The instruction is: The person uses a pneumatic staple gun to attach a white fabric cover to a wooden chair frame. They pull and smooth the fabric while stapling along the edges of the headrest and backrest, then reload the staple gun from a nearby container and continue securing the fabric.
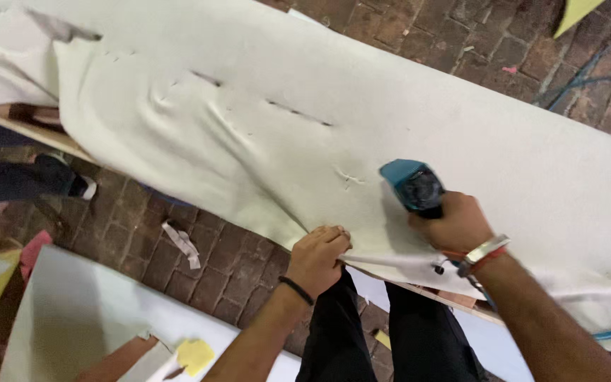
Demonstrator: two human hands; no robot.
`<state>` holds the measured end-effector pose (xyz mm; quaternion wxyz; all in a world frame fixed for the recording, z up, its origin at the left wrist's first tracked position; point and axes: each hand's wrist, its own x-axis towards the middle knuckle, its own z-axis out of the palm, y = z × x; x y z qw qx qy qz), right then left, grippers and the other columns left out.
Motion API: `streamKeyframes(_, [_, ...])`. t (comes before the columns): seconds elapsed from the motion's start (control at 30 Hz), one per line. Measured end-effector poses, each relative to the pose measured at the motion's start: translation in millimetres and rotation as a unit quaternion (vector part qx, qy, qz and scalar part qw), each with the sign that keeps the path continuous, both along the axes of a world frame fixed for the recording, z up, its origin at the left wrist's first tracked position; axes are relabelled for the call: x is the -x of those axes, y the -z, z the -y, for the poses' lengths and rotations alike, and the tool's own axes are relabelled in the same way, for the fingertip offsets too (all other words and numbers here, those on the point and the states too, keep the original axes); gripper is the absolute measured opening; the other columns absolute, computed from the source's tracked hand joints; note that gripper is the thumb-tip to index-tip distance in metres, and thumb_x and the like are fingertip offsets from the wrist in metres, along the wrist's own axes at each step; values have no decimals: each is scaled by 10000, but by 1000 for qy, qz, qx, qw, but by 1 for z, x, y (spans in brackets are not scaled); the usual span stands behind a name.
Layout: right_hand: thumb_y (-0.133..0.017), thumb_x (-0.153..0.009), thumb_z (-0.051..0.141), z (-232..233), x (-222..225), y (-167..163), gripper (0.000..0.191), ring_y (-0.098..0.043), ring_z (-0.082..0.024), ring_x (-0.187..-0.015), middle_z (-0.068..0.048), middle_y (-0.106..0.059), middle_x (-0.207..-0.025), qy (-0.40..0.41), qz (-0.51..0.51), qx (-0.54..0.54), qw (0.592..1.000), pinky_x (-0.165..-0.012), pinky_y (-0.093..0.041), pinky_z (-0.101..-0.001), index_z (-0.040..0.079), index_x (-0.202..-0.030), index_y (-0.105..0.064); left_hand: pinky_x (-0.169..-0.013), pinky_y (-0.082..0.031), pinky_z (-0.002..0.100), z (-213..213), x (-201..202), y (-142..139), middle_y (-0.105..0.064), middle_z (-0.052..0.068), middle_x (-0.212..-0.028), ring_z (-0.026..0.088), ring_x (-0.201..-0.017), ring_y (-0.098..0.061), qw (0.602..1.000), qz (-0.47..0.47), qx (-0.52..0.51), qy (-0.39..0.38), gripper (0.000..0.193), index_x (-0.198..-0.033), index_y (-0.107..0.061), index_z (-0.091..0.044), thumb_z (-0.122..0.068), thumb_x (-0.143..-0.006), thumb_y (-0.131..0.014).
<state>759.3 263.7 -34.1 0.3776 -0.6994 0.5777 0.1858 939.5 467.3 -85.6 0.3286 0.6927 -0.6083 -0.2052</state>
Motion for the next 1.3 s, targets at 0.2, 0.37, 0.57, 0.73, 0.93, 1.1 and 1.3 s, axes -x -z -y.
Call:
streamKeyframes(0.2, [-805, -801, 335, -12, 73, -9, 417, -768, -320, -795, -191, -800, -866, 41, -50, 2, 998, -794, -601, -453, 121, -1156, -758, -1134, -469, 404, 10, -37, -15, -587, 104, -1460, 258, -1313, -631, 898, -196, -361, 158, 646, -1458, -466, -128, -216, -847, -656])
streamKeyframes(0.37, [-820, -777, 329, -51, 139, -8, 444, -798, -260, -828, -142, -819, -905, 57, -12, 24, 998, -812, -628, -410, 162, -1180, -739, -1243, -164, 621, 97, -33, 18, -230, 199, -1702, 418, -1559, -239, 972, 181, -79, 124, 770, -1621, -290, -107, -466, -996, -561])
streamKeyframes(0.57, [-843, -759, 239, -126, 217, -2, 639, -781, -247, -778, -129, -795, -939, 135, -20, 99, 986, -736, -649, -396, 196, -1366, -647, -1223, -24, 610, 141, 41, 28, -69, 216, -1682, 407, -1551, -43, 939, 251, -197, 129, 956, -1618, -158, -70, -659, -936, -479])
streamKeyframes(0.73, [-756, -819, 165, -158, 274, -8, 682, -779, -227, -716, -150, -778, -975, 193, -48, 203, 959, -626, -661, -396, 178, -1480, -588, -1245, 43, 544, 145, 130, 19, 18, 200, -1701, 355, -1570, 32, 918, 239, -181, 258, 1008, -1623, -64, -50, -734, -947, -366])
streamKeyframes(0.93, [-867, -818, 229, -114, 350, 10, 949, -667, -428, -1039, -309, -654, -1197, 247, -152, 303, 908, -862, -561, -513, 2, -1602, -382, -1241, 70, 521, 140, 204, -17, 100, 202, -1694, 335, -1568, 102, 838, 262, -260, 402, 1112, -1604, 39, -8, -777, -913, -369])
streamKeyframes(1.1, [-798, -907, 224, -92, 371, 65, 926, -593, -441, -1125, -269, -587, -1239, 232, -109, 349, 901, -961, -531, -506, 14, -1687, -346, -1249, 47, 510, 112, 227, -26, 114, 202, -1693, 315, -1573, 96, 757, 278, -308, 504, 1233, -1620, 31, -33, -715, -813, -603])
streamKeyframes(1.3, [-856, -781, 226, -116, 334, 50, 834, -510, -398, -1247, -254, -543, -1363, 195, -107, 403, 888, -1012, -488, -473, 66, -1518, -500, -1224, -365, 513, 97, 226, 6, -540, 142, -1493, 316, -1455, -458, 900, 208, -20, 383, 439, -1383, -599, -84, -175, -954, -596])
